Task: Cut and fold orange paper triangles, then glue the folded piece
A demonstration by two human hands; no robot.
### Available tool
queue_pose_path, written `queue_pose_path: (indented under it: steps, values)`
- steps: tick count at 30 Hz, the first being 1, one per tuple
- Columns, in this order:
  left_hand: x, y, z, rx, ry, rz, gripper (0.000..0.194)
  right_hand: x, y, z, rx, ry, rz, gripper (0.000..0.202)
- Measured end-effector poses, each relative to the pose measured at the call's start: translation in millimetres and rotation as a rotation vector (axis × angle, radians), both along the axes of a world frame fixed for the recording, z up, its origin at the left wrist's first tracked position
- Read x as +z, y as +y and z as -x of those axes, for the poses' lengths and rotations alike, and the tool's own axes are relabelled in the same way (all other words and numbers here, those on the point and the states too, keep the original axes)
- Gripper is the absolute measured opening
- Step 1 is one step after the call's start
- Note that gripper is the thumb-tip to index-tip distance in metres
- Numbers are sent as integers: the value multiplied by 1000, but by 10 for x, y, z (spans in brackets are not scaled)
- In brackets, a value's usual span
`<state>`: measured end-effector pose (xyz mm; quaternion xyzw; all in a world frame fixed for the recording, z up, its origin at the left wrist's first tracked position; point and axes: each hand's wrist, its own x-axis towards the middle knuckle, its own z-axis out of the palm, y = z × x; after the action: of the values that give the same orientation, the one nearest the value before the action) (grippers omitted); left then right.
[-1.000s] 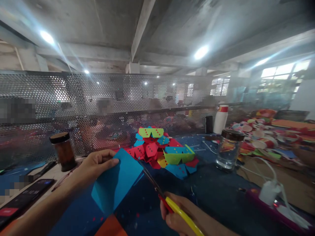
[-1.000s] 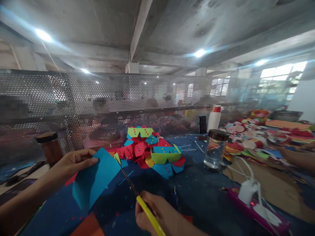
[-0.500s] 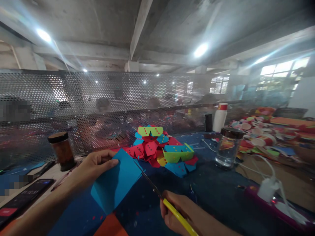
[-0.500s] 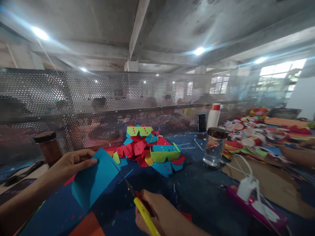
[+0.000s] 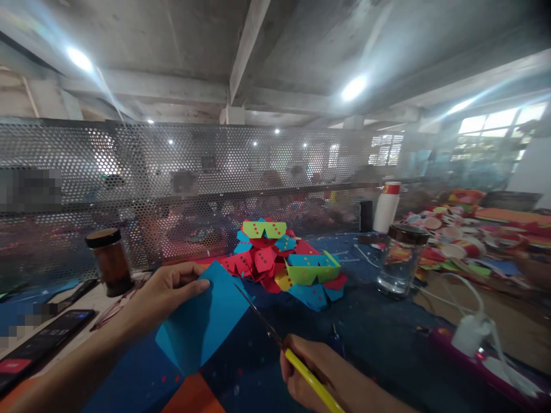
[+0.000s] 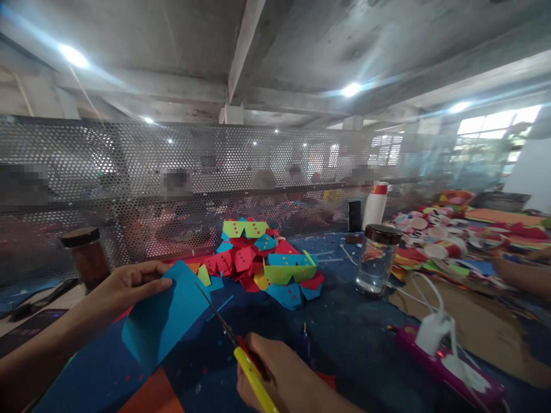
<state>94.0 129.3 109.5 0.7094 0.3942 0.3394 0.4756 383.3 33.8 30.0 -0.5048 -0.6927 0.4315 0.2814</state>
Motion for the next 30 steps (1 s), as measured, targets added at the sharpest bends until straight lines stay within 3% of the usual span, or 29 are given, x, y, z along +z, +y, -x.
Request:
queue_pose_path:
  steps: [8, 18, 23, 27, 30]
  values:
    - [-5, 0, -19, -26, -29, 46, 32, 207, -56, 88, 25, -16, -3, 31]
    - [10, -38, -53, -41, -51, 62, 29, 176, -71, 21, 64, 21, 48, 23]
    - [13, -41, -59, -40, -65, 77, 29, 168, -79, 3, 75, 25, 62, 35]
    - [11, -27, -69, -45, -67, 84, 29, 183, -63, 37, 64, 29, 53, 20]
    - [3, -22, -70, -20, -47, 65, 29, 201, -60, 70, 48, 39, 40, 24]
